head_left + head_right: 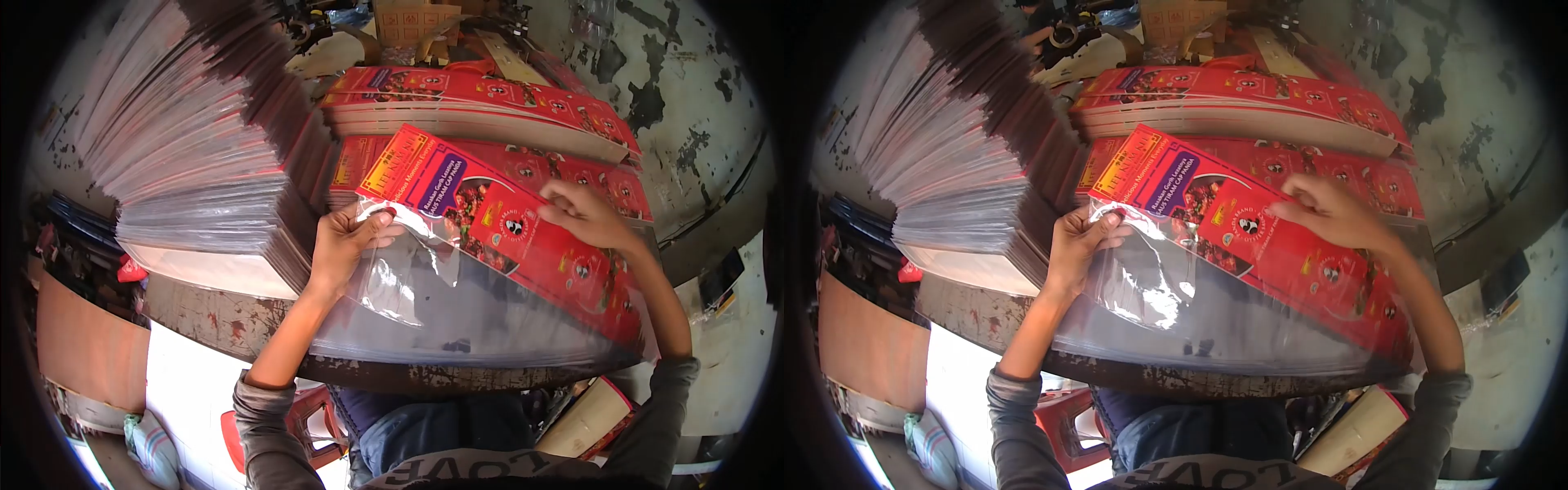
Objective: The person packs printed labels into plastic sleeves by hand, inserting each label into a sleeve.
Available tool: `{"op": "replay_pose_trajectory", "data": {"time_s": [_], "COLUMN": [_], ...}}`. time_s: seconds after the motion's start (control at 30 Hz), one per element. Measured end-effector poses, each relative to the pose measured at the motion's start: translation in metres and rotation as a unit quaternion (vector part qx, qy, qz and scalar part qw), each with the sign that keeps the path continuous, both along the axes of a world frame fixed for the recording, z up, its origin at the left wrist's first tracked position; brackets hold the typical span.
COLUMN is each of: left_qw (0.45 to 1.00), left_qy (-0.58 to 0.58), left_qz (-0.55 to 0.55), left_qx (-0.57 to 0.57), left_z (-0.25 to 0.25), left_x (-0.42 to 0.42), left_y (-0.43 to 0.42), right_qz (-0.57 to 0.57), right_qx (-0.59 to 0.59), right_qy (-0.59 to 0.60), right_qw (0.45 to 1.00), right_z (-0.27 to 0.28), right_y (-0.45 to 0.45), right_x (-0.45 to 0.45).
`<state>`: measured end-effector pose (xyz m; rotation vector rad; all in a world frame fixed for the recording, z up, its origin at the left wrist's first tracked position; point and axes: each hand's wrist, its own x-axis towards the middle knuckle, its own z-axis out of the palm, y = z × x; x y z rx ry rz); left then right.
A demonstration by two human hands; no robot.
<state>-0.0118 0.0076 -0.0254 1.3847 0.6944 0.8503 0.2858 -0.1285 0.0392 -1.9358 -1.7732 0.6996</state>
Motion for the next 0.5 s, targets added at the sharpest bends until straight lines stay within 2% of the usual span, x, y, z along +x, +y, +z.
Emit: {"op": "replay_pose_trajectory", "data": {"time_s": [0.03,0.07,0.13,0.27,0.33,0.4,0.47,0.5], "left_qw": [1.0,1.0,1.0,0.999,0.998,0.997,0.997,0.996], "left_qy": [-0.002,-0.006,-0.01,-0.038,-0.053,-0.053,-0.055,-0.053], "left_qz": [-0.005,-0.009,-0.003,-0.011,-0.018,-0.03,-0.029,-0.03], "left_qx": [0.005,0.01,0.005,-0.005,-0.014,-0.039,-0.055,-0.06], "left_z": [-0.002,-0.003,-0.001,0.008,0.009,0.01,0.01,0.007], "left_x": [-0.001,-0.003,-0.005,-0.007,-0.007,-0.006,-0.005,-0.006], "left_y": [0.001,0.002,0.003,0.002,0.001,0.0,0.0,0.002], "right_qz": [0.001,0.0,0.005,-0.034,0.046,0.034,0.002,0.004], "right_qx": [0.0,0.089,0.176,0.122,0.269,0.232,0.146,0.145], "right_qy": [0.002,-0.055,-0.112,-0.156,-0.246,-0.215,-0.194,-0.194], "right_qw": [1.0,0.995,0.978,0.98,0.93,0.948,0.97,0.97], "right_z": [-0.004,-0.009,-0.01,-0.002,0.0,0.009,0.012,0.011], "right_y": [0.005,0.007,0.011,0.011,0.01,0.007,0.006,0.007], "right_x": [-0.016,-0.031,-0.038,-0.016,-0.011,-0.015,-0.016,-0.016]}}
